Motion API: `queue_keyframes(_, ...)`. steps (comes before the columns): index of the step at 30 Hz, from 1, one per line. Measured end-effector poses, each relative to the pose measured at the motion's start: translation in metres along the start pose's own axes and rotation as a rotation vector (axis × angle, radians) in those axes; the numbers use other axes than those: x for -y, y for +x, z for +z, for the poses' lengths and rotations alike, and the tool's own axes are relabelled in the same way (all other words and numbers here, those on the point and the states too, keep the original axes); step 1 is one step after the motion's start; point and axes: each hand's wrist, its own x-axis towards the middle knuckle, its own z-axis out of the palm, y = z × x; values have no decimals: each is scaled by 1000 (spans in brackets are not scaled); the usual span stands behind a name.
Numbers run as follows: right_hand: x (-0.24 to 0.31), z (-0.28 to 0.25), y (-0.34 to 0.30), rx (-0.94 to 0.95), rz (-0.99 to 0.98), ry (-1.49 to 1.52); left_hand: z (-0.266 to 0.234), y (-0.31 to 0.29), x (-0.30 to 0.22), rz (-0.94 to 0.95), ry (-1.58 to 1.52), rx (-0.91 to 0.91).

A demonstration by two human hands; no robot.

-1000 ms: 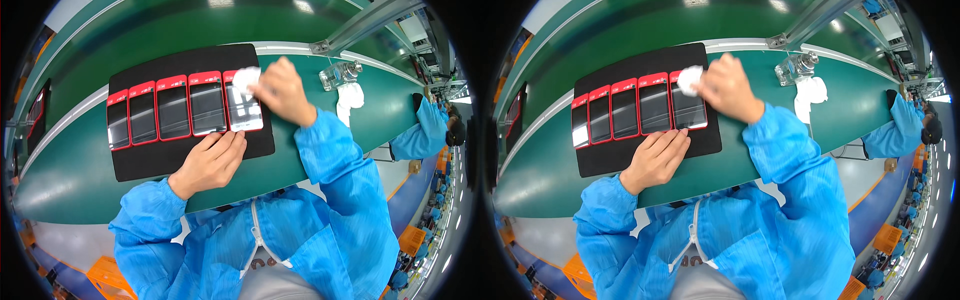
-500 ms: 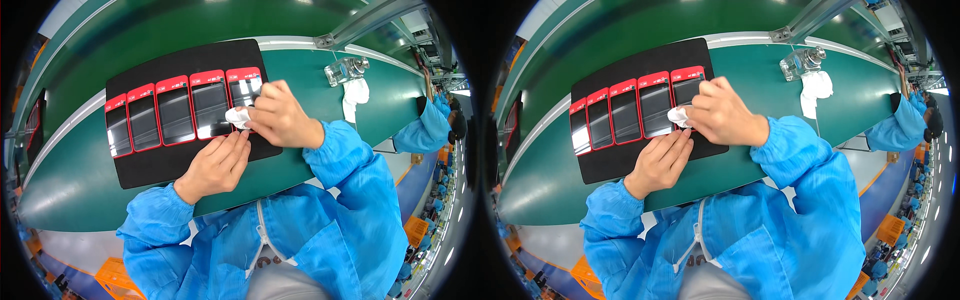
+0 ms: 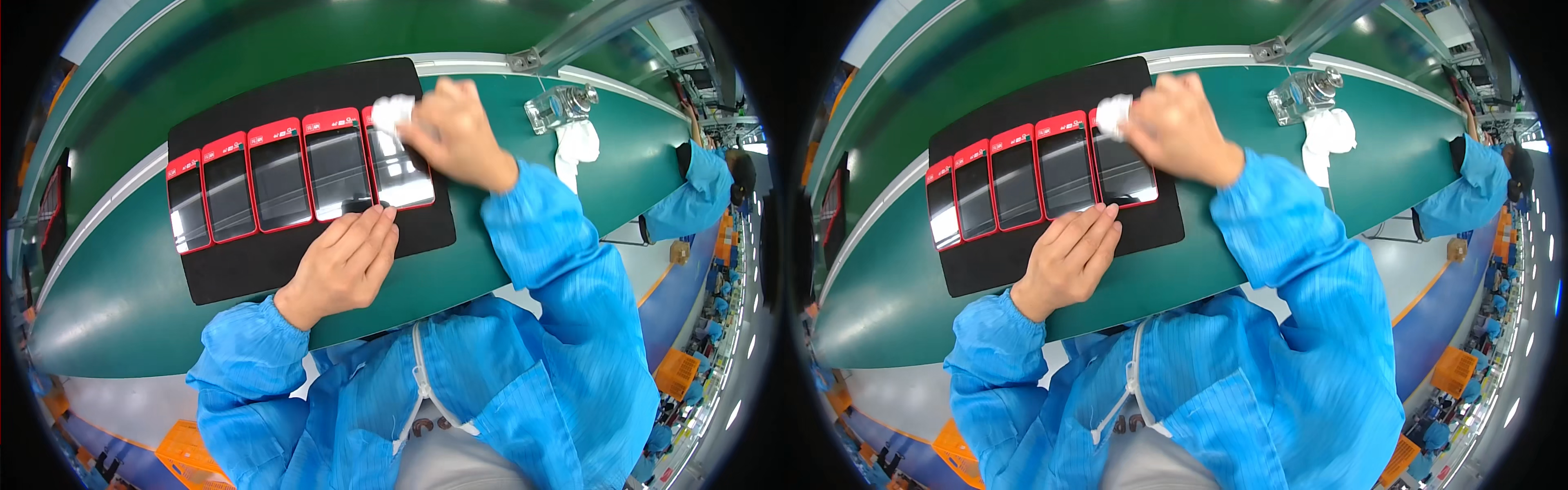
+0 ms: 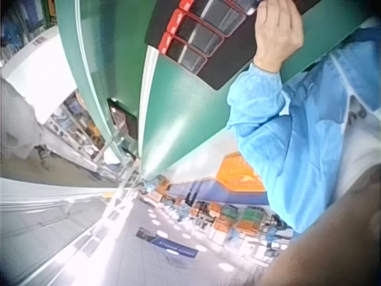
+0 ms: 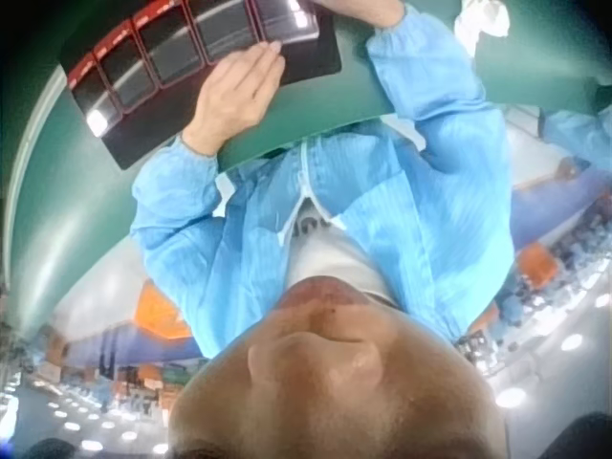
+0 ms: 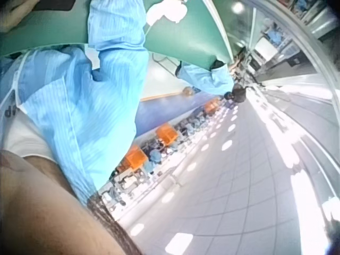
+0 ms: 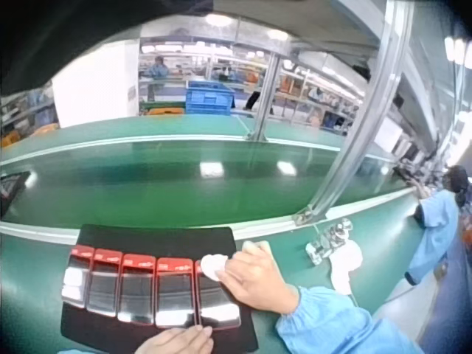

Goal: The person presses a cloth onto a dispenser bottle, pulls trays of mobile phones from the conveyor line, wipes the phone screens with the cloth, and pushes the trays down the line.

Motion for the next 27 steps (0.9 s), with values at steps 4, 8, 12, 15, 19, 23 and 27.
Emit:
queue_keyframes(4,-5,12,9,-81,23,11,1,-3,1,-29,62,-17)
queue_keyframes(8,47,-9,-22,97,-177,185,-1,-7,3,-19,19,-17)
queue_keyframes(12,11,1,5,-1,-122,49,-2,-6,4,9,11,-10)
queue_keyframes(15,6,18,28,-71,-101,24,1,-12,9,-6,39,-39)
queue_keyframes(19,68,19,-1,68,-267,281,0,-18,8,-12,22,-58)
queue_keyframes(23,25,28,39,42,-216,-6,-1,-18,5,12,1,-40)
queue_keyframes(27,36,33,49,52,-278,-87,-2,-23,7,-14,16,-64)
